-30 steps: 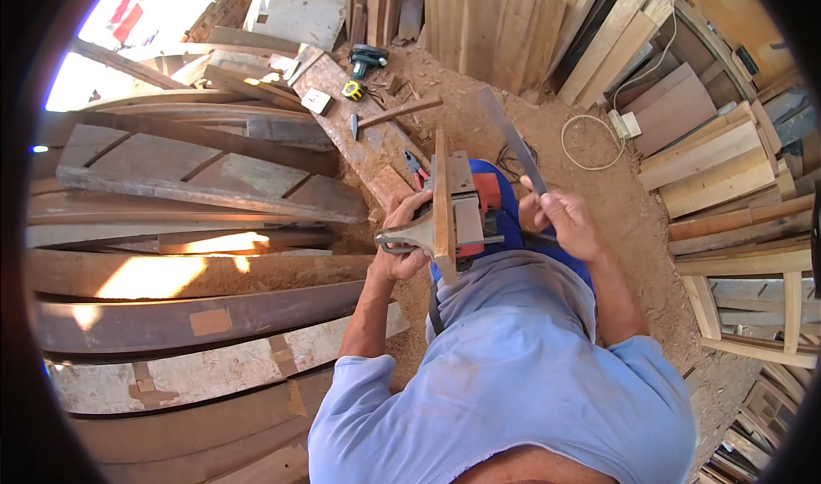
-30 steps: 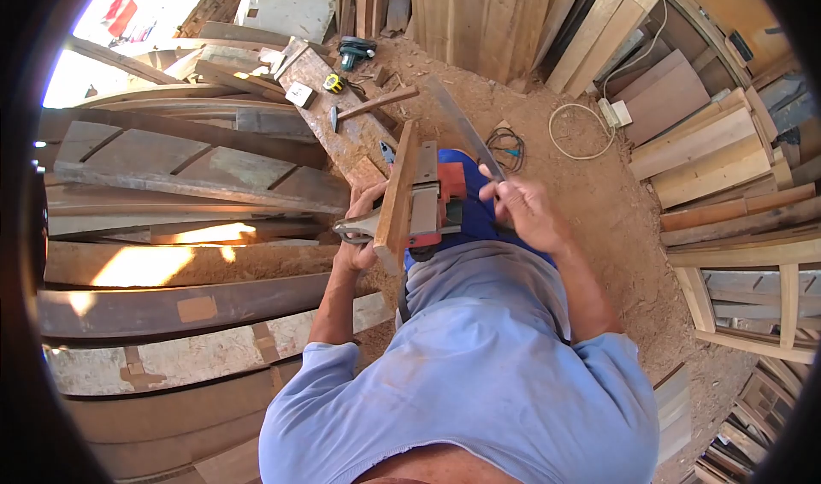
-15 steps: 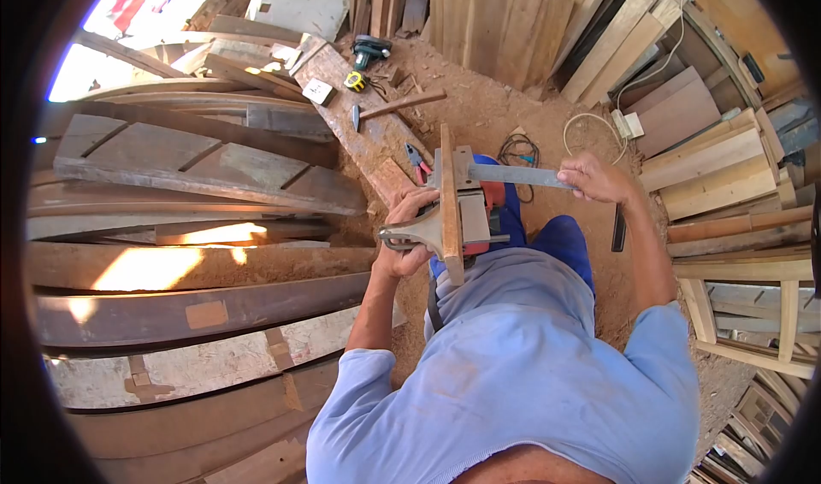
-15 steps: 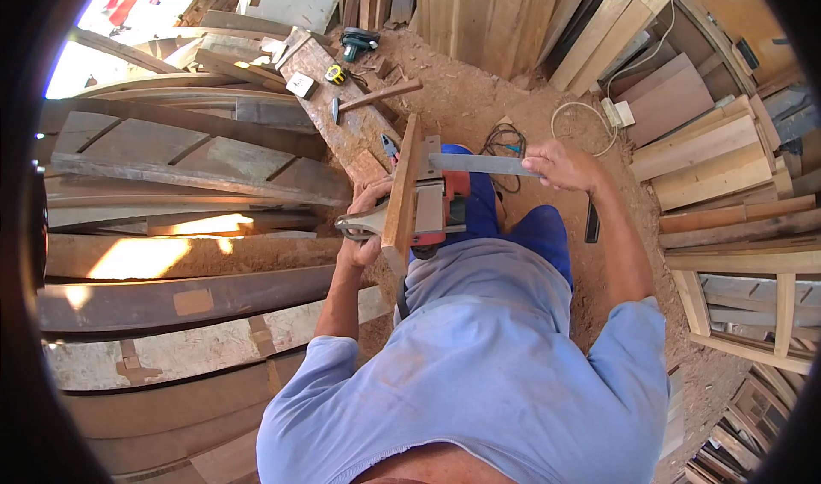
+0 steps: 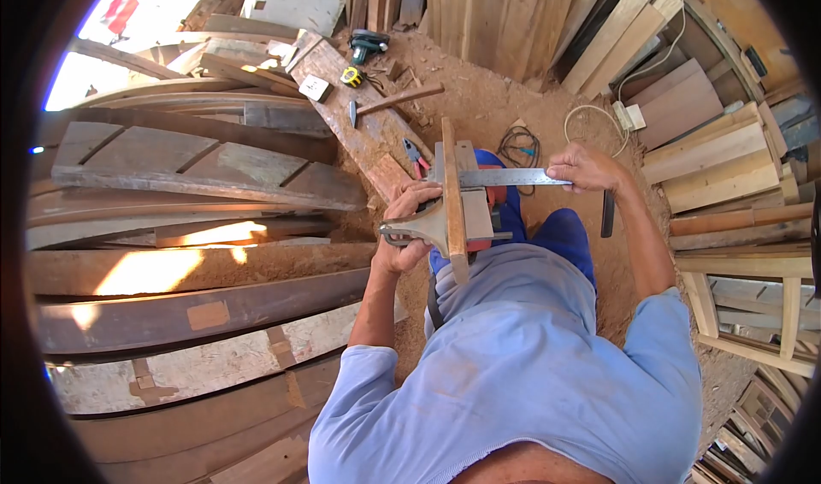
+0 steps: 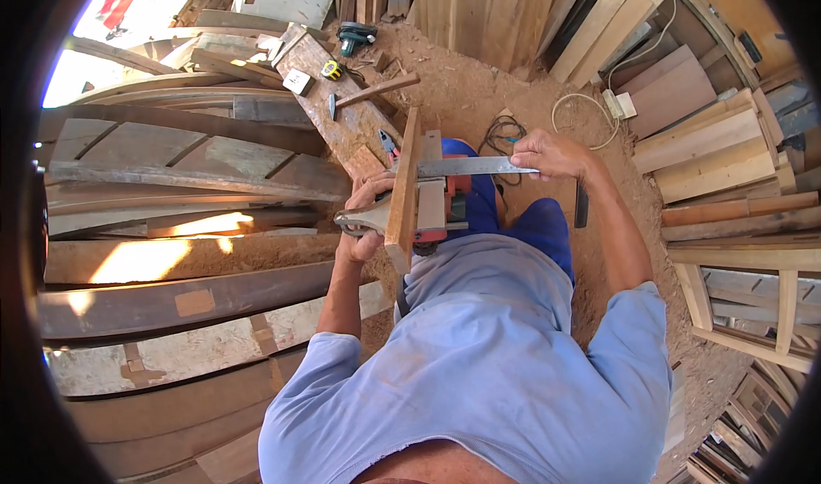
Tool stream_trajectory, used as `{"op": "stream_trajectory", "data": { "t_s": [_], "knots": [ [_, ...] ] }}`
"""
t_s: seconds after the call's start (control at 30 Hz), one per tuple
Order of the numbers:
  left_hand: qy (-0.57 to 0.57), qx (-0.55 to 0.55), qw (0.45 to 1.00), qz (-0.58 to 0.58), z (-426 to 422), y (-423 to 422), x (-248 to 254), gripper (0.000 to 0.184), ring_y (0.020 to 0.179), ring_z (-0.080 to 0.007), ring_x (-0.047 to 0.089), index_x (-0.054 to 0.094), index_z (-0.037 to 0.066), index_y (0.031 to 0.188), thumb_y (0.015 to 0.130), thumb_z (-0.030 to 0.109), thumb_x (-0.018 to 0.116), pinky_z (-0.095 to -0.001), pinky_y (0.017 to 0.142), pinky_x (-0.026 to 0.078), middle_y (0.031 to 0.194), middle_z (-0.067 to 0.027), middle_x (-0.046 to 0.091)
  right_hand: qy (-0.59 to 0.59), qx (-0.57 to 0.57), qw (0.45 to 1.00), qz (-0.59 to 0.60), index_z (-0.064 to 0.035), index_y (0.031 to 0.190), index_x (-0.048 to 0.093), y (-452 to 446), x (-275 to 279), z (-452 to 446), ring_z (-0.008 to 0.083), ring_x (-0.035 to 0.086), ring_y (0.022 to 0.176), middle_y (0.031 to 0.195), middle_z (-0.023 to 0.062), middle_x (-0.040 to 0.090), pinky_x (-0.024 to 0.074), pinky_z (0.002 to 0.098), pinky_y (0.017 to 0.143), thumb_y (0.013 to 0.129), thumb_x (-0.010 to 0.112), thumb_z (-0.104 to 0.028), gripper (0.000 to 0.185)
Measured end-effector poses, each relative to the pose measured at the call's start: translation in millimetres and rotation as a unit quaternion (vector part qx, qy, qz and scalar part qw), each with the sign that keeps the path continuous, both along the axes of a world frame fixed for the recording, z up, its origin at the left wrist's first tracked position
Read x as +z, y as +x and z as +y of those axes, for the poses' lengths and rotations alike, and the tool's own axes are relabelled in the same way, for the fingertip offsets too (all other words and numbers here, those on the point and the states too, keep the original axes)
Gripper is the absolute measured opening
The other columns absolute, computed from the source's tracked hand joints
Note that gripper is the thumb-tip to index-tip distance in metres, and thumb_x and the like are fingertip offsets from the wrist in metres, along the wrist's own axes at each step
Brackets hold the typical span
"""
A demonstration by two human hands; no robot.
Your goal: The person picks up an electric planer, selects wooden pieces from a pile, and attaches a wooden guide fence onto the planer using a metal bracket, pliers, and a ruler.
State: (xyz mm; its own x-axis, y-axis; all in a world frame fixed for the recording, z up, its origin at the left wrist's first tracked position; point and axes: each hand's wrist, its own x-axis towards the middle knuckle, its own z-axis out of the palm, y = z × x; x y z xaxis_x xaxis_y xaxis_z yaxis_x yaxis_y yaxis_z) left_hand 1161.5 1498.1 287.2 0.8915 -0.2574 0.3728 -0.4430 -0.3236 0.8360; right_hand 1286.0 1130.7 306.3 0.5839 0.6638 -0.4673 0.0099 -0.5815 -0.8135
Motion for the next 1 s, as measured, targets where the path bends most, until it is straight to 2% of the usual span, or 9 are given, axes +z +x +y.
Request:
{"op": "stream_trajectory", "data": {
  "t_s": [0.17, 0.43, 0.73, 1.0],
  "knots": [
    [0.002, -0.004, 1.0, -0.011, -1, 1, 2, 0.075, 0.108, -0.0349, 0.06, 0.066, -0.001, 0.114, 0.063, 0.054, 0.063, -0.0431, 0.099, 0.037, 0.115, -0.0182, 0.067, 0.013, -0.003, 1.0, 0.024, -0.005, 0.079, 0.064, 1, -6, -2, 0.0079, 0.055, 0.054, 0.06, -0.0008, 0.055, 0.0439, 0.0259, 0.05, 0.1, 0.059, -0.032, 0.035],
    [0.014, -0.006, 1.0, -0.001, -4, 2, 9, 0.074, 0.107, -0.0359, 0.059, 0.066, 0.0, 0.11, 0.055, 0.048, 0.063, -0.0434, 0.097, 0.039, 0.115, -0.0175, 0.067, 0.012, -0.025, 0.998, 0.062, -0.0056, 0.083, 0.066, -2, -11, -6, 0.0056, 0.052, 0.052, 0.06, -0.0018, 0.055, 0.0397, 0.0229, 0.046, 0.101, 0.059, -0.03, 0.031],
    [0.019, -0.01, 1.0, -0.005, -6, 5, 11, 0.069, 0.107, -0.0353, 0.059, 0.067, 0.0, 0.108, 0.056, 0.046, 0.066, -0.0436, 0.098, 0.04, 0.115, -0.0153, 0.068, 0.018, -0.036, 0.996, 0.079, -0.0062, 0.086, 0.066, -5, -20, -11, 0.0046, 0.051, 0.051, 0.061, -0.0021, 0.056, 0.0383, 0.0211, 0.044, 0.101, 0.059, -0.032, 0.03],
    [-0.001, -0.003, 1.0, 0.004, -4, 5, 2, 0.069, 0.106, -0.0341, 0.059, 0.067, 0.0, 0.107, 0.057, 0.047, 0.067, -0.0428, 0.098, 0.04, 0.112, -0.0153, 0.068, 0.019, -0.034, 0.996, 0.08, -0.0072, 0.081, 0.062, -9, -18, -8, 0.0046, 0.05, 0.051, 0.062, -0.0019, 0.056, 0.0384, 0.0211, 0.044, 0.101, 0.058, -0.032, 0.032]
  ]
}}
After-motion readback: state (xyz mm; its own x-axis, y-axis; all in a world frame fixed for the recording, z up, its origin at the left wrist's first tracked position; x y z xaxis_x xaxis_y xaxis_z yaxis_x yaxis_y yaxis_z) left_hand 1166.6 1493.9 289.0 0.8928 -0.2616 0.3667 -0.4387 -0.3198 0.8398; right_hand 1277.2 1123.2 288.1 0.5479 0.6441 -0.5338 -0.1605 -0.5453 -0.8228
